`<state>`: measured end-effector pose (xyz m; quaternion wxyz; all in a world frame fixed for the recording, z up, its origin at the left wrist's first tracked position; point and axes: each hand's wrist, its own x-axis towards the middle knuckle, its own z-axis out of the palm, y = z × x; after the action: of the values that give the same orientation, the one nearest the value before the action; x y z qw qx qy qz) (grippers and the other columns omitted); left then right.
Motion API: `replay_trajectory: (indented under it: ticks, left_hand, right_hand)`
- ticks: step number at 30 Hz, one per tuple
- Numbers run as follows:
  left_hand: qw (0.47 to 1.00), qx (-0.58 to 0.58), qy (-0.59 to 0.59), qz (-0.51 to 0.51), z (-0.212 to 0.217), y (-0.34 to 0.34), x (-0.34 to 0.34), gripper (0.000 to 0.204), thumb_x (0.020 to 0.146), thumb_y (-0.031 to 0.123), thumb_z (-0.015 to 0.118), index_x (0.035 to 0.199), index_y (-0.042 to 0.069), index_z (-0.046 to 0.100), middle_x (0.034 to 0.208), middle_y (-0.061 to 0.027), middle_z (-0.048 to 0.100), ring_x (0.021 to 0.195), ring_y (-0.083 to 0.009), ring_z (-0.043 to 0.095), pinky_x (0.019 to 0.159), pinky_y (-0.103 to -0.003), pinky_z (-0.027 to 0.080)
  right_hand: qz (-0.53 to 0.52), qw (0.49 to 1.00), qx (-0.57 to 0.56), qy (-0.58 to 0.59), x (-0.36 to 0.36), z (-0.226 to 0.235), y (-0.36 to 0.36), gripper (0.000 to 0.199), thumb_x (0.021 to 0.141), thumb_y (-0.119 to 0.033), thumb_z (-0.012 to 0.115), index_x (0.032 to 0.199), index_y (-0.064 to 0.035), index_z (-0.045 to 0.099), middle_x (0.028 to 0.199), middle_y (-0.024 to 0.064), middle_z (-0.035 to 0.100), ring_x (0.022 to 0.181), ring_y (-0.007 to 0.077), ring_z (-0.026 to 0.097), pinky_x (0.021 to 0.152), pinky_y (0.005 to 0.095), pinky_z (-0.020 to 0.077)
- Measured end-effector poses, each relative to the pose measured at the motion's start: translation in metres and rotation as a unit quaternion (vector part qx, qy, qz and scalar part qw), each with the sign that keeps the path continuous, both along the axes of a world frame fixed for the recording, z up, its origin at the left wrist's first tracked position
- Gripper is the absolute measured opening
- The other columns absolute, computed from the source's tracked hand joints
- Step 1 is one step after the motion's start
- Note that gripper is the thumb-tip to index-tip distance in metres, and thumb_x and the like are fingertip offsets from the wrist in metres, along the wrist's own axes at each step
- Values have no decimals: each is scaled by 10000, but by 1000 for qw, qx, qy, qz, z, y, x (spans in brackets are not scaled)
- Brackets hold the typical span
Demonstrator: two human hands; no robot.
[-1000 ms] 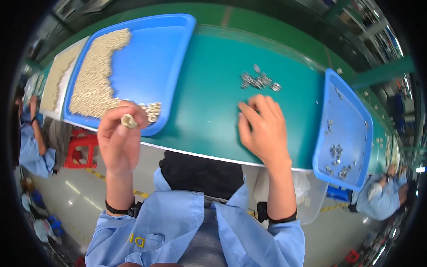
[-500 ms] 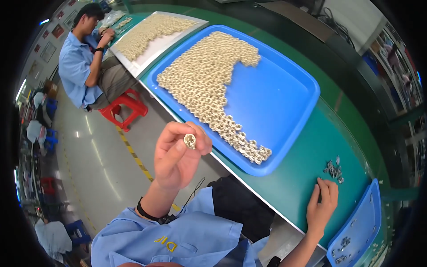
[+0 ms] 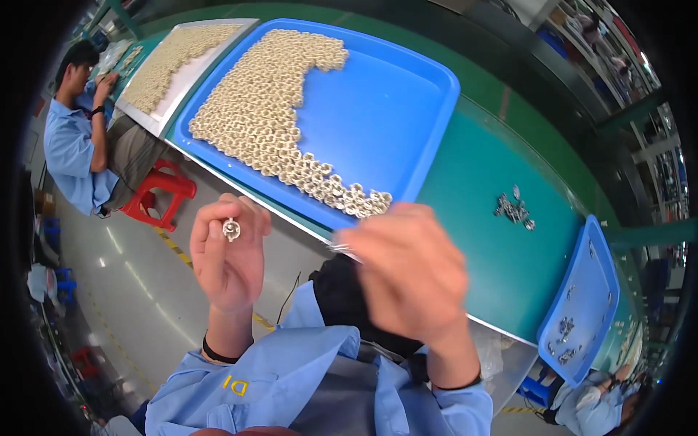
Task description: The person picks up a white plastic component and a metal connector by hand, fits the connector into the component, and places the assembled unit onto the green workbench. This process is repeated for several units, with the person occasionally reaching into blue trays to retrieve more components and connectors.
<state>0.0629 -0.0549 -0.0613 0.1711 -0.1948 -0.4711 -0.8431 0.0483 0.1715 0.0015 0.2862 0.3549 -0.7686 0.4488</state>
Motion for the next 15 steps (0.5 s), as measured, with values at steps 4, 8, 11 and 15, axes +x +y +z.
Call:
replay_trajectory:
  ticks: [4,8,11,15]
  left_hand:
    - [999,-33,9,11,6,13,7,305,1093,140,460,1235,-80,617,998,-138,599,862,-197,565,761,-338,460]
    - [997,-65,11,27,10,18,13,305,1088,137,463,1208,-88,631,990,-136,602,868,-193,563,765,-331,457]
    - [996,-84,14,35,12,20,16,305,1084,136,470,1193,-93,640,987,-137,607,874,-191,561,776,-325,451]
    - [994,-103,11,40,11,24,18,303,1078,134,483,1180,-98,649,990,-141,618,887,-189,557,799,-320,440]
  right_hand:
    - [43,998,-39,28,3,2,-28,262,786,109,759,1021,1,715,954,172,726,797,291,696,731,421,586]
    - [75,994,-63,45,6,-2,-32,285,774,80,799,1020,-21,698,974,164,741,819,303,713,754,436,606]
    - [71,994,-60,50,7,-3,-31,297,772,64,817,1022,-29,688,981,158,749,826,302,721,763,440,612]
    - [61,995,-51,57,8,-5,-29,297,761,60,820,1013,-32,693,960,152,745,807,296,720,749,437,611]
